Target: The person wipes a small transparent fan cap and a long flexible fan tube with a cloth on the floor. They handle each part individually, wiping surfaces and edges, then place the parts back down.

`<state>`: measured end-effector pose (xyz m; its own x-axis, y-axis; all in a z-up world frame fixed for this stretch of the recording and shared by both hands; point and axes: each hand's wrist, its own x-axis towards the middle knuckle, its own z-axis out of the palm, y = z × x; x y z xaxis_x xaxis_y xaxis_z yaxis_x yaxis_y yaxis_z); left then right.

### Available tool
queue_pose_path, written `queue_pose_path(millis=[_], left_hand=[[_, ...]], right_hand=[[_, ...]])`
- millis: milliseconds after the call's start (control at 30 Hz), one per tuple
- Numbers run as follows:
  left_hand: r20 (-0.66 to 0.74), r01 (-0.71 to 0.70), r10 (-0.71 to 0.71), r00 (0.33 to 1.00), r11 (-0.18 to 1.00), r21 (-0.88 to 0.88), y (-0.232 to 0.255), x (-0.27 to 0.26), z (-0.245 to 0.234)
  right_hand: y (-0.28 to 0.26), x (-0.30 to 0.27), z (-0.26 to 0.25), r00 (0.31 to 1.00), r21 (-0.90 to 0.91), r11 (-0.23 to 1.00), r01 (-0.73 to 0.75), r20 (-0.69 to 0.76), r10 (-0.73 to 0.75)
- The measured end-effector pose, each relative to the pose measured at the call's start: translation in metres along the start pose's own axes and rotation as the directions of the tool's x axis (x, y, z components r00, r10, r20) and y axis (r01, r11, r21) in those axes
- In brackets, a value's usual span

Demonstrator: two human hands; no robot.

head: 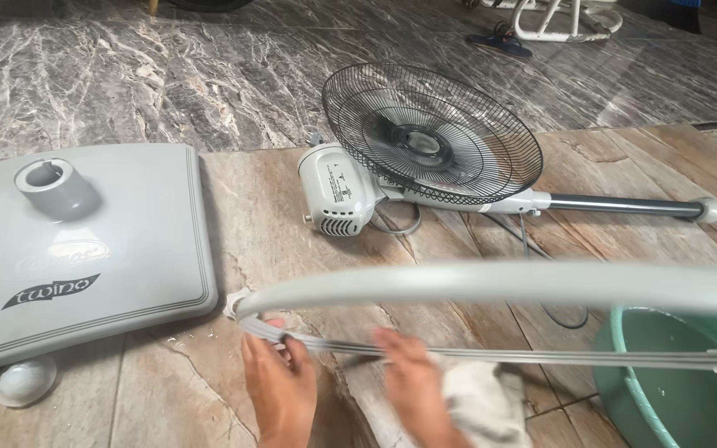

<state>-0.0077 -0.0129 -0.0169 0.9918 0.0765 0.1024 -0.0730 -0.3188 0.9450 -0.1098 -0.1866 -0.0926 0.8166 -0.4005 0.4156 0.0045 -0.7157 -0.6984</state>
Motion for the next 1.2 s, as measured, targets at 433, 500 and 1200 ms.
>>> queue_pose_path(millis=[433, 500, 1200], left_hand=[[0.040, 0.036, -0.040, 0.998, 0.994, 0.100, -0.007, -0.005, 0.000], [0.045, 0.078, -0.083, 0.996, 0.993, 0.086, -0.007, -0.003, -0.002], [0.059, 0.081, -0.089, 0.994, 0.988, 0.135, 0.023, 0.001, -0.007]], right_hand=[[-0.010, -0.002, 0.016, 0.952, -0.350, 0.908, 0.230, 0.276, -0.135], [0.007, -0.001, -0.001, 0.950, -0.424, 0.876, 0.228, 0.293, -0.106], [0.060, -0.010, -0.001, 0.944, -0.607, 0.742, 0.284, 0.311, -0.107]])
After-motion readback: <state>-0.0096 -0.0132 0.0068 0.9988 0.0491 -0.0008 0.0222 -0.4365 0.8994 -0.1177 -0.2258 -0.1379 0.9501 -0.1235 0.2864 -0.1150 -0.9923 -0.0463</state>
